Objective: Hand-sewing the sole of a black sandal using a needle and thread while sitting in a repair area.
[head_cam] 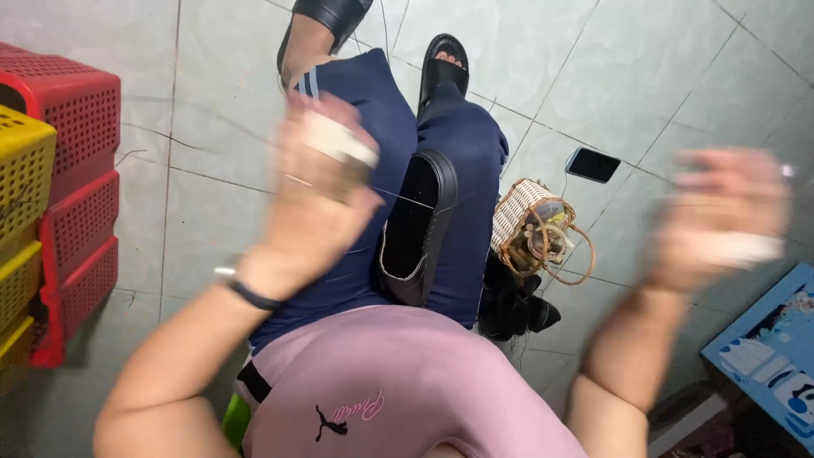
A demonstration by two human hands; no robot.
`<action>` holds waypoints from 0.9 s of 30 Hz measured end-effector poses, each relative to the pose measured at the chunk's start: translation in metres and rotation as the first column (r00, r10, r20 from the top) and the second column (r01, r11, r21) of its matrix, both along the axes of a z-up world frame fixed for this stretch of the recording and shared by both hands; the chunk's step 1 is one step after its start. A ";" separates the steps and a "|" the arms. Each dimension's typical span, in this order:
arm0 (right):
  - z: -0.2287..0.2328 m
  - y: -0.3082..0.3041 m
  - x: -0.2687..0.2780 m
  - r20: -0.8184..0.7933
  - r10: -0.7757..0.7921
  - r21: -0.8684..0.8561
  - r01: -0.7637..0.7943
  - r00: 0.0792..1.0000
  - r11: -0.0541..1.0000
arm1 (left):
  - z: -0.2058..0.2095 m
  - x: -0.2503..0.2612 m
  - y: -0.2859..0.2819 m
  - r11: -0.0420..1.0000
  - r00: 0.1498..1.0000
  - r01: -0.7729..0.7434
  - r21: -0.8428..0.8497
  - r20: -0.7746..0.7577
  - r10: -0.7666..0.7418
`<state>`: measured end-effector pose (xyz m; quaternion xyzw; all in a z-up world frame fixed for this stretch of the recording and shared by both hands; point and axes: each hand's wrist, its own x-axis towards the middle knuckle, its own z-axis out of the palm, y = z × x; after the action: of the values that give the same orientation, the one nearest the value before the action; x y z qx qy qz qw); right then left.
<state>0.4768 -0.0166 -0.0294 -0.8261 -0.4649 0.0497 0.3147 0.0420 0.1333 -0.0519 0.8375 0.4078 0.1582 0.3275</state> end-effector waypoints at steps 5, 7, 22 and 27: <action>-0.009 0.021 -0.192 -0.445 0.480 -0.009 -0.540 0.756 0.842 | 0.003 0.031 -0.026 0.958 0.952 0.212 0.194 0.179 -0.247; -0.022 0.017 -0.186 -0.094 0.649 -0.029 -0.653 0.755 0.756 | 0.020 0.038 -0.008 0.780 0.819 0.261 -0.568 0.559 0.133; 0.018 0.053 -0.176 -0.432 0.596 0.166 -0.590 0.677 0.790 | 0.018 0.066 0.023 0.821 0.844 0.510 -0.257 0.336 -0.419; 0.020 0.030 -0.170 -0.079 0.749 -0.022 -0.752 0.658 0.658 | -0.030 -0.024 0.061 0.973 0.995 -0.097 -0.208 0.004 0.100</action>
<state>0.3066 0.0132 -0.0096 -0.5667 -0.7526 0.2133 0.2589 0.0182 0.1939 -0.0824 0.7764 0.4606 0.1369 0.4078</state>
